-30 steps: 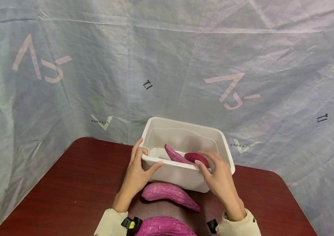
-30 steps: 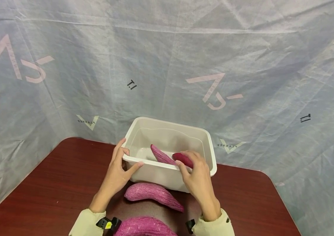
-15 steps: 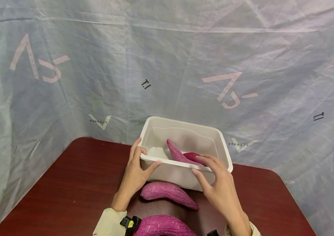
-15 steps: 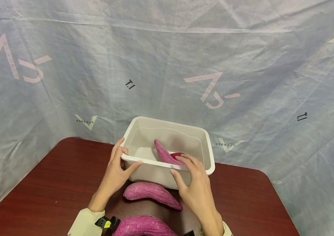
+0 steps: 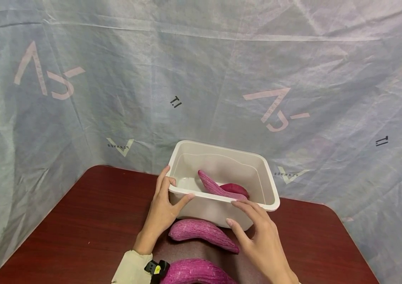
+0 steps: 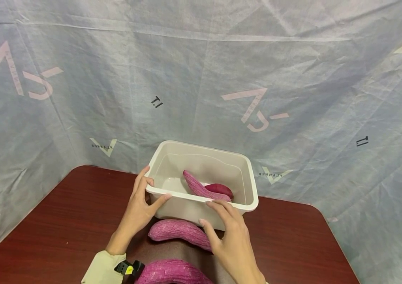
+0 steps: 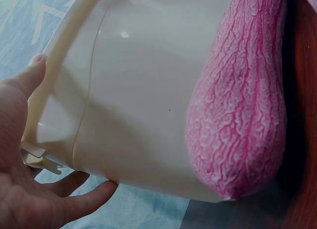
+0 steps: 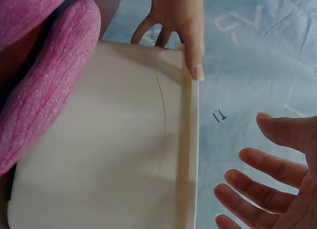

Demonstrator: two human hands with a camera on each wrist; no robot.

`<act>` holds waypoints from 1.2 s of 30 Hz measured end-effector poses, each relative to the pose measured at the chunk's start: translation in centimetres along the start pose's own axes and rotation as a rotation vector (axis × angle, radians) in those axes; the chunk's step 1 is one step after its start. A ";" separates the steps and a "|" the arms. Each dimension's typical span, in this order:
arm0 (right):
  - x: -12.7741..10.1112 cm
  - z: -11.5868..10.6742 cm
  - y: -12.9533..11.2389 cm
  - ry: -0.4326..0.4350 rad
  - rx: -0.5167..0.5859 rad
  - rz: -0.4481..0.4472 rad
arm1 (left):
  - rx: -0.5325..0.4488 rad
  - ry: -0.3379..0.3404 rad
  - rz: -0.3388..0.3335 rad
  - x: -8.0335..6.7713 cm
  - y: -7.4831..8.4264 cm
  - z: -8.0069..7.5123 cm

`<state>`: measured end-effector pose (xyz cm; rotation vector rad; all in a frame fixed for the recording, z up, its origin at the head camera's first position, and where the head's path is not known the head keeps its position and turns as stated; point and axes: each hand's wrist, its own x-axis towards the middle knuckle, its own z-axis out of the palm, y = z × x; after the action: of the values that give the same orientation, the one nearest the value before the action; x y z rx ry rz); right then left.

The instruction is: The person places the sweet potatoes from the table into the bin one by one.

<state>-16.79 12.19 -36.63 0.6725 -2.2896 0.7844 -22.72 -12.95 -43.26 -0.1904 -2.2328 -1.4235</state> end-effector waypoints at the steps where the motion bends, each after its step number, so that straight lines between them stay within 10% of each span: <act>1: -0.2 0.1 0.0 -0.005 -0.005 -0.001 | 0.001 0.000 0.000 0.0 0.0 0.0; 36: -6.2 4.5 -0.6 -0.321 -0.007 0.231 | -0.007 -0.014 0.007 0.1 0.0 0.0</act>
<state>-13.92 10.36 -43.52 0.5702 -2.6969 0.8213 -22.79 -12.97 -43.24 -0.2113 -2.2360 -1.4305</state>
